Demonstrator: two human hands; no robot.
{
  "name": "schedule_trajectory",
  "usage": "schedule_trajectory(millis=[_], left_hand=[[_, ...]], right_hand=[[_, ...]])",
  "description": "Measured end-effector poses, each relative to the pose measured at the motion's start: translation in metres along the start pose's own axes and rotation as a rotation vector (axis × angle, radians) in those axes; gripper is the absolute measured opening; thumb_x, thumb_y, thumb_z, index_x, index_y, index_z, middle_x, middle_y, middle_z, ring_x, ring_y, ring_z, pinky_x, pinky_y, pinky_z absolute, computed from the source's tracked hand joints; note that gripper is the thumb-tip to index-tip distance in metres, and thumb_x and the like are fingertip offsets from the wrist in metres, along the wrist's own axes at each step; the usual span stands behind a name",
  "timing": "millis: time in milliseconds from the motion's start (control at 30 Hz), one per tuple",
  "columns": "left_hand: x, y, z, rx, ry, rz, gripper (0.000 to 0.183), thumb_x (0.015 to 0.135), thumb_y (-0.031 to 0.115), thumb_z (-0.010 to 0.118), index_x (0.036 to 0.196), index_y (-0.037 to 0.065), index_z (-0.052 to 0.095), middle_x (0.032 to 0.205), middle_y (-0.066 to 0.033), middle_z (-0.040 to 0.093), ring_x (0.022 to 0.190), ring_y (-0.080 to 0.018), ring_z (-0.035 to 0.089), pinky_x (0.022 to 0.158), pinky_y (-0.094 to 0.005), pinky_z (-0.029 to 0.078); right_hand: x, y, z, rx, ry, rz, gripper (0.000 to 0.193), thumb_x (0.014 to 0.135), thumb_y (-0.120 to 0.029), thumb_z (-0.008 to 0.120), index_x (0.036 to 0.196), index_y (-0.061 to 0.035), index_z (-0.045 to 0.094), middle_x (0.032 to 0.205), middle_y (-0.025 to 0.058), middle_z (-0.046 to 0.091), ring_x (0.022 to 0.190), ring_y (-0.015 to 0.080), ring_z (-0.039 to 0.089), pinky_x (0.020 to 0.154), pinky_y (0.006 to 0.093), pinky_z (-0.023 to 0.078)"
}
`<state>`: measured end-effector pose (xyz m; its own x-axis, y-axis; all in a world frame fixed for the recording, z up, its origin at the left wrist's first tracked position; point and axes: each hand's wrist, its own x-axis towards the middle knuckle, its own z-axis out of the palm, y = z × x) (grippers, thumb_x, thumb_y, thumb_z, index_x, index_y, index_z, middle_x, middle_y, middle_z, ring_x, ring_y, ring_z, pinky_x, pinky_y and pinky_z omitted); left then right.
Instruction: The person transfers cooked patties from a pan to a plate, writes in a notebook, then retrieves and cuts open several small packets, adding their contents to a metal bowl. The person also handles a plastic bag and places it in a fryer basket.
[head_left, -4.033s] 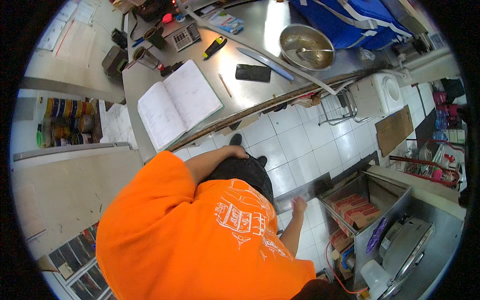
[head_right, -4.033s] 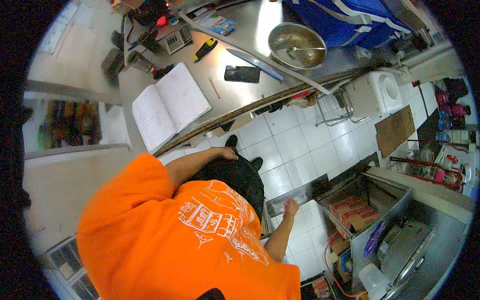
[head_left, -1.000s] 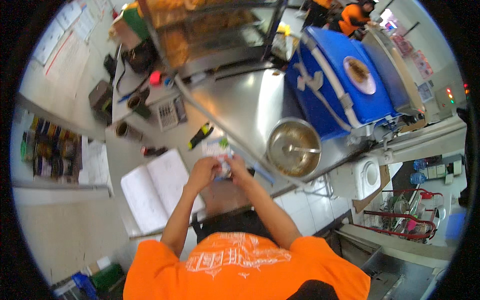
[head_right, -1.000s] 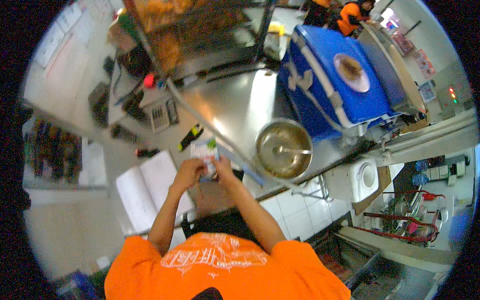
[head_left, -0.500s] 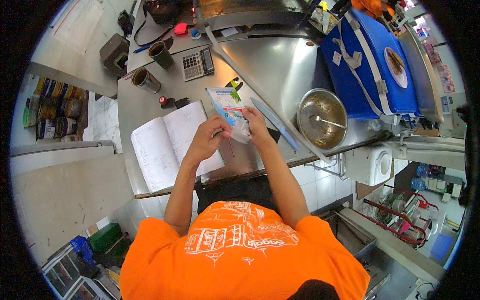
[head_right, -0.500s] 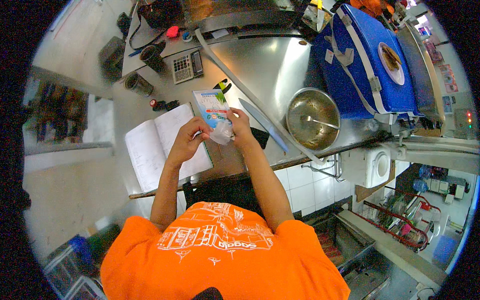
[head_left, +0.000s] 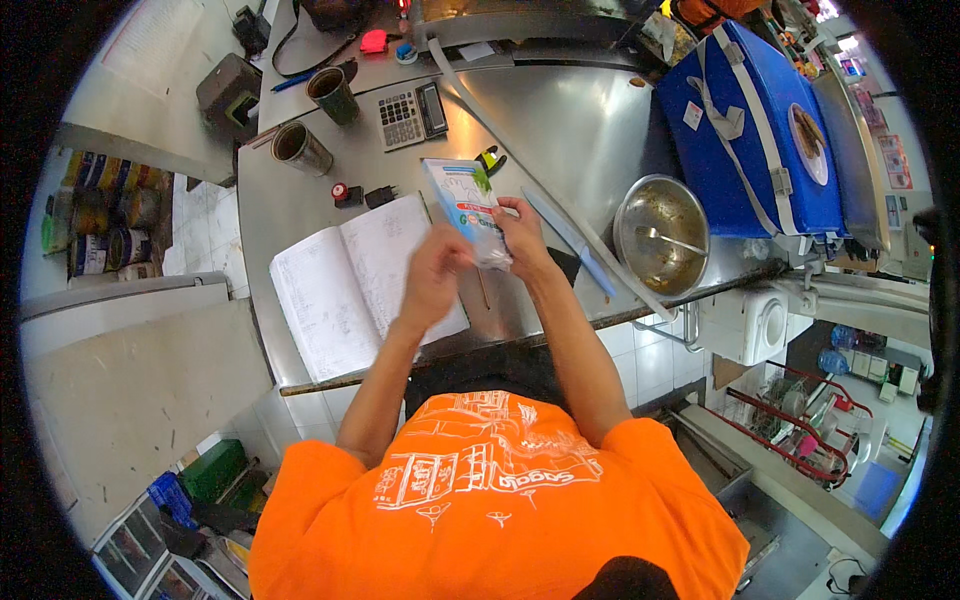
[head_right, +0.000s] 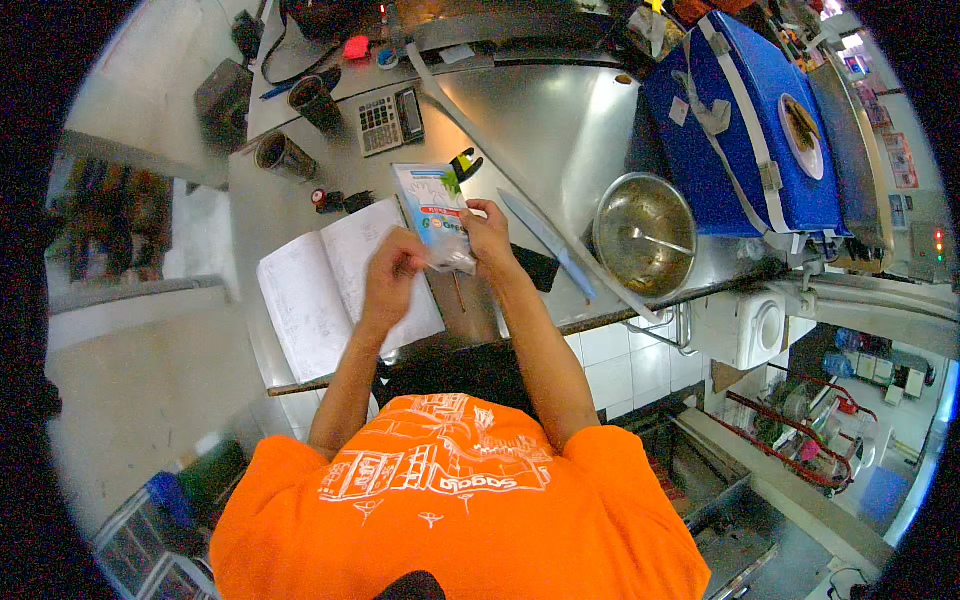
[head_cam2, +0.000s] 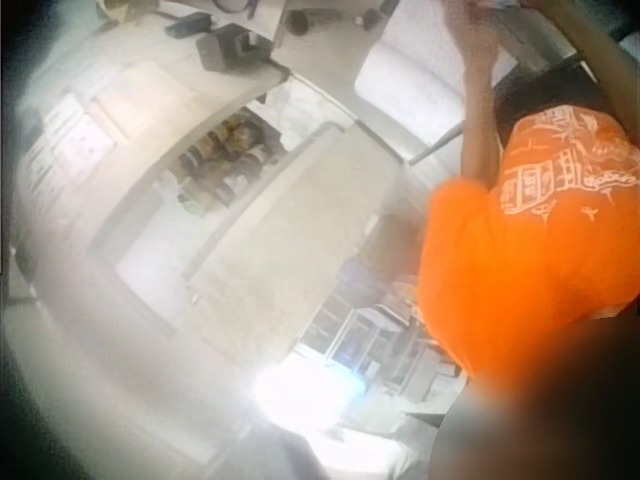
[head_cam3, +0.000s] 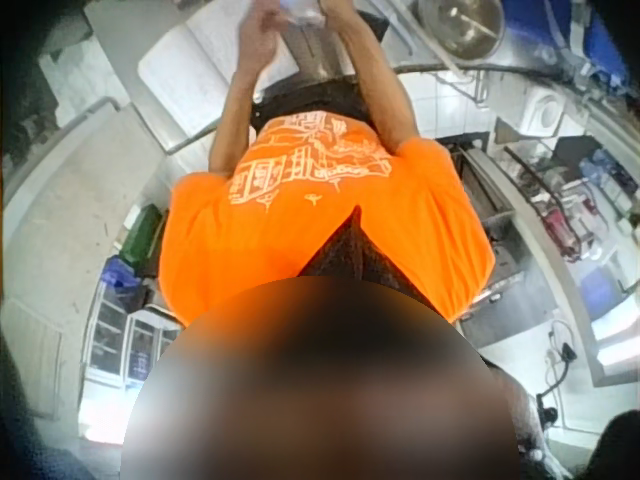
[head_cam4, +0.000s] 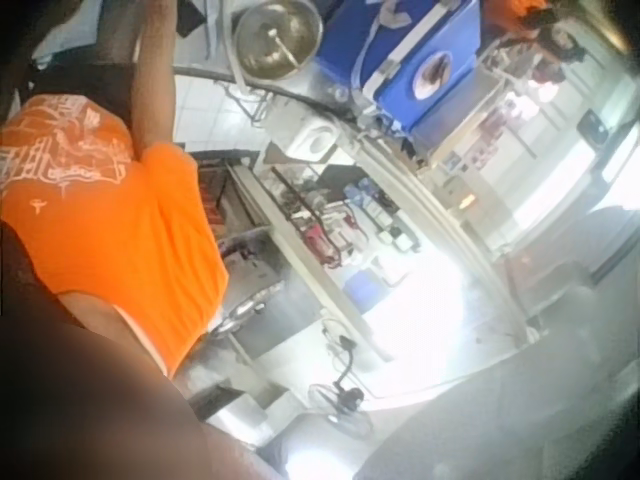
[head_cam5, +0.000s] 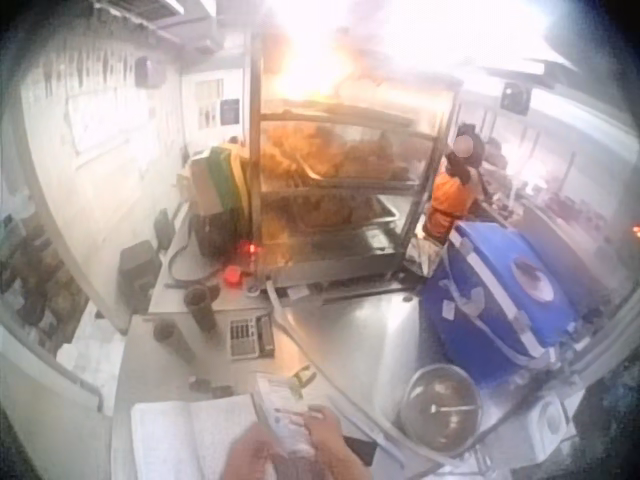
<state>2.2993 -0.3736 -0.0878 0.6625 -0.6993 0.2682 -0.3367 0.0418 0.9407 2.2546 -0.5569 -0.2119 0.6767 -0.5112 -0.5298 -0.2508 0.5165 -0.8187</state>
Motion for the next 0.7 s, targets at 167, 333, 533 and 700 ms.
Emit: schedule_trajectory(millis=[167,333,533,700], left_hand=[[-0.018,0.013,0.047,0.28,-0.256,0.187,0.022,0.081,0.006,0.075,0.1,0.005,0.065,0.098,-0.0129,0.062,0.091,-0.0343,0.063,0.083,-0.0409,0.054],[-0.017,0.003,0.026,0.632,0.244,0.17,0.016,0.089,0.012,0.073,0.102,0.005,0.068,0.1,-0.0135,0.065,0.092,-0.0351,0.065,0.08,-0.0404,0.053],[-0.022,-0.048,-0.001,0.564,0.089,-0.136,0.012,0.093,0.013,0.071,0.102,0.005,0.073,0.096,-0.0154,0.068,0.086,-0.0317,0.068,0.075,-0.0396,0.054],[-0.028,-0.058,0.002,0.224,0.032,-0.424,0.01,0.096,0.007,0.065,0.102,0.002,0.072,0.085,-0.0108,0.069,0.073,-0.0219,0.066,0.07,-0.0344,0.052]], right_hand=[[0.006,-0.003,0.007,-0.183,-0.001,-0.04,0.052,0.099,-0.016,0.07,0.142,0.0047,0.05,0.107,0.0197,0.072,0.094,0.0227,0.07,0.081,0.0345,0.058],[-0.016,-0.022,-0.001,0.073,-0.137,0.034,0.047,0.102,-0.019,0.065,0.138,0.0081,0.051,0.115,0.0172,0.07,0.094,0.0232,0.071,0.08,0.034,0.059],[-0.008,0.0,0.002,0.066,0.037,0.042,0.037,0.102,-0.014,0.059,0.128,0.0115,0.054,0.115,0.0226,0.069,0.098,0.0266,0.071,0.084,0.0386,0.058],[0.014,0.034,-0.004,-0.14,0.19,-0.127,0.034,0.102,-0.015,0.057,0.125,0.011,0.057,0.112,0.0206,0.07,0.096,0.0244,0.07,0.084,0.0371,0.057]])
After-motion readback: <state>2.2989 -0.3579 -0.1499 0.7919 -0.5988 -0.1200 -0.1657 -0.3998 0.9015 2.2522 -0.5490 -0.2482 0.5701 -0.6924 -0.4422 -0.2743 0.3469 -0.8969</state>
